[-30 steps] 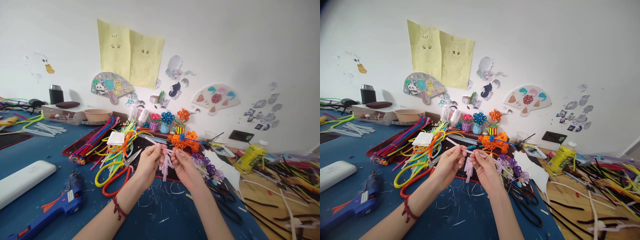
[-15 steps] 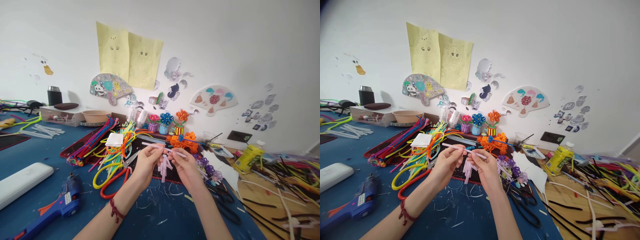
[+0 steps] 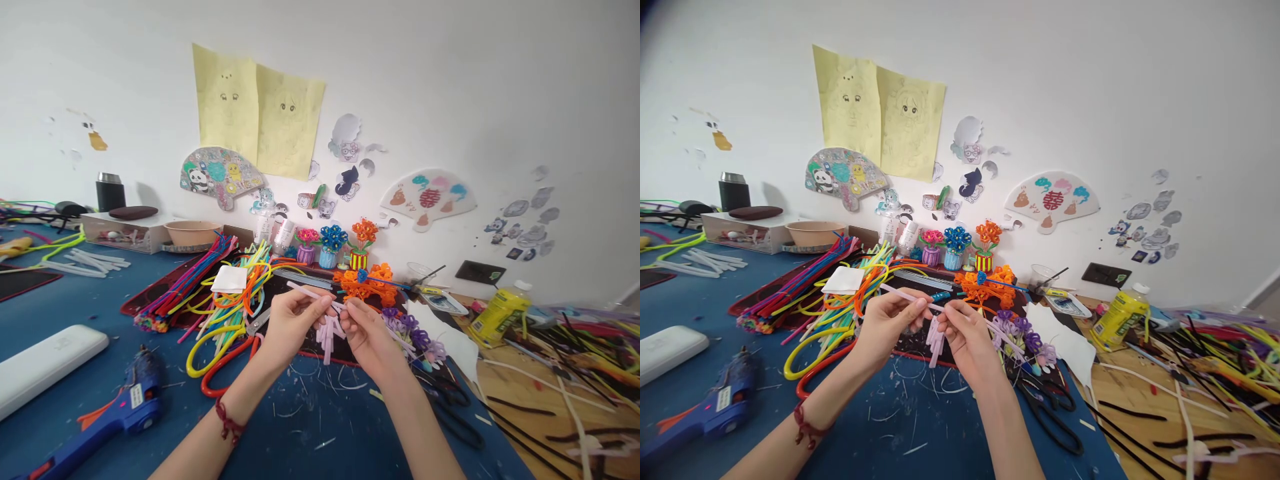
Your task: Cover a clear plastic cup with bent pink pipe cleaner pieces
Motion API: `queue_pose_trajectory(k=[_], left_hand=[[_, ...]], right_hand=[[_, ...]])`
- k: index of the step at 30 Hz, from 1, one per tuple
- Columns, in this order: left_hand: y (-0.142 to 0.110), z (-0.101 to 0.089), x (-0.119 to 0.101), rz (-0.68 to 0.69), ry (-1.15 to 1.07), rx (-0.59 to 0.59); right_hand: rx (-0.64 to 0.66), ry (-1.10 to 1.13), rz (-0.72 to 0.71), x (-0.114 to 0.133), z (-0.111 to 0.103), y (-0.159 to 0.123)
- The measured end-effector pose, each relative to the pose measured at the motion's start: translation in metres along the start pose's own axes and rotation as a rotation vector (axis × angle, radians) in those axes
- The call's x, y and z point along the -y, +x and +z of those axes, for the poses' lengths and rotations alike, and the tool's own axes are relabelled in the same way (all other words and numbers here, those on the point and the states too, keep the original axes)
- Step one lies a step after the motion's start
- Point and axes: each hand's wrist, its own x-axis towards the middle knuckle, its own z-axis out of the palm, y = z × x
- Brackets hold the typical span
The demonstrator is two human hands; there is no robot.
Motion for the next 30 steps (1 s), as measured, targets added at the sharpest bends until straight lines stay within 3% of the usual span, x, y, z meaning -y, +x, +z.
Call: queue_pose_trajectory(k=[7, 17, 22, 27, 30], left_hand=[[-0.002, 0.0059, -0.0015, -0.133, -0.218, -0.055], [-0.0039, 0.0065, 0.002, -0.166, -0.364, -0.02], [-0.0065, 0.0076, 0.0018, -0.151, -0.332, 0.058], [-0.0066, 0.0074, 0.0003, -0.146, -0.246, 0.031], [-0.0071, 0.0056, 0.0002, -0.173, -0.179, 0.084]], right_hand=[[-0.06, 0.033, -0.118, -0.0007, 0.0016, 0.0015], [-0.064, 0.066, -0.029, -0.0005, 0.0046, -0.0003], [-0.066, 0.079, 0.026, -0.0008, 0.005, -0.0006], [-0.089, 0.107, -0.032, -0.0011, 0.0042, 0.0007], [-0.092, 0.064, -0.08, -0.0001, 0.0032, -0.0001]])
